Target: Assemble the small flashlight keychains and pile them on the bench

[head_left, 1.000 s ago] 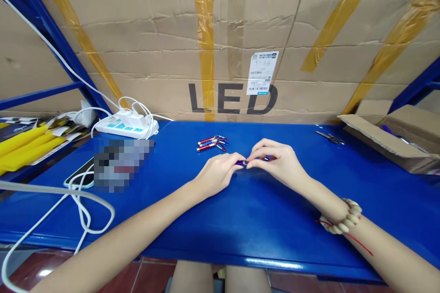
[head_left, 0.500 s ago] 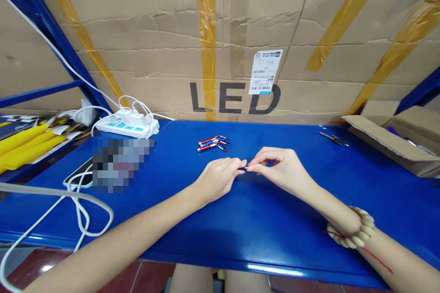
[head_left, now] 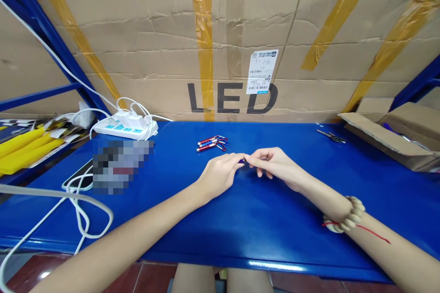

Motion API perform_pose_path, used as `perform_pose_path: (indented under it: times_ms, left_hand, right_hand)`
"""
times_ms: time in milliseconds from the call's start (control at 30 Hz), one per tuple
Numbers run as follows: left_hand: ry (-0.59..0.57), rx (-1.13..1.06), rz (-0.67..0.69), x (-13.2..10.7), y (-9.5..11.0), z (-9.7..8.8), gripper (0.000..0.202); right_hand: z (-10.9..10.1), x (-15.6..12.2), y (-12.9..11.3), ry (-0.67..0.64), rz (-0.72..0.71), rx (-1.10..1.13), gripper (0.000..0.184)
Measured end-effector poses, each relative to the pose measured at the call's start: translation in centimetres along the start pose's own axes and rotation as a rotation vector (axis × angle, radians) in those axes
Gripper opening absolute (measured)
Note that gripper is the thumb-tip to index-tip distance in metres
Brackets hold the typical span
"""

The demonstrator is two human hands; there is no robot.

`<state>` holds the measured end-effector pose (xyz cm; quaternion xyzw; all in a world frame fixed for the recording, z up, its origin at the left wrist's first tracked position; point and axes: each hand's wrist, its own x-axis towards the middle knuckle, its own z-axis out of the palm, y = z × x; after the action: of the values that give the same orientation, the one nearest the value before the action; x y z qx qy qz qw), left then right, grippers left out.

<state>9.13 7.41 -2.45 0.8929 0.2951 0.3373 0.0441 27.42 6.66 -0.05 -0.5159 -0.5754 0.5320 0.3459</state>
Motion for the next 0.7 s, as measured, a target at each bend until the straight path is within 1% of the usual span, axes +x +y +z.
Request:
perform_pose_path:
  times_ms: [133, 233, 367, 433, 567, 700]
  left_hand:
    - [0.019, -0.050, -0.068, 0.10, -0.16, 0.21, 0.021]
    - [0.022, -0.083, -0.105, 0.21, -0.10, 0.05, 0.020]
    - [-0.060, -0.138, -0.147, 0.37, 0.21, -0.31, 0.019]
    - [-0.086, -0.141, -0.165, 0.38, 0.32, -0.41, 0.019]
    - [-0.117, -0.124, -0.181, 0.31, 0.32, -0.49, 0.017]
    - [-0.142, -0.118, -0.183, 0.31, 0.26, -0.59, 0.017]
  right_hand:
    - [-0.32, 0.32, 0.12, 0.032, -0.136, -0.143, 0.040]
    - [-0.51, 0.30, 0.12, 0.090, -0.302, -0.253, 0.037]
    - [-0.77, 0.08, 0.07, 0.168, -0.586, -0.419, 0.027]
    - [-0.90, 0.00, 0.08, 0.197, -0.681, -0.493, 0.022]
    - [-1.02, -0.01, 0.21, 0.231, -0.793, -0.562, 0.018]
    - [-1.00, -0.02, 0.24, 0.225, -0.865, -0.605, 0.015]
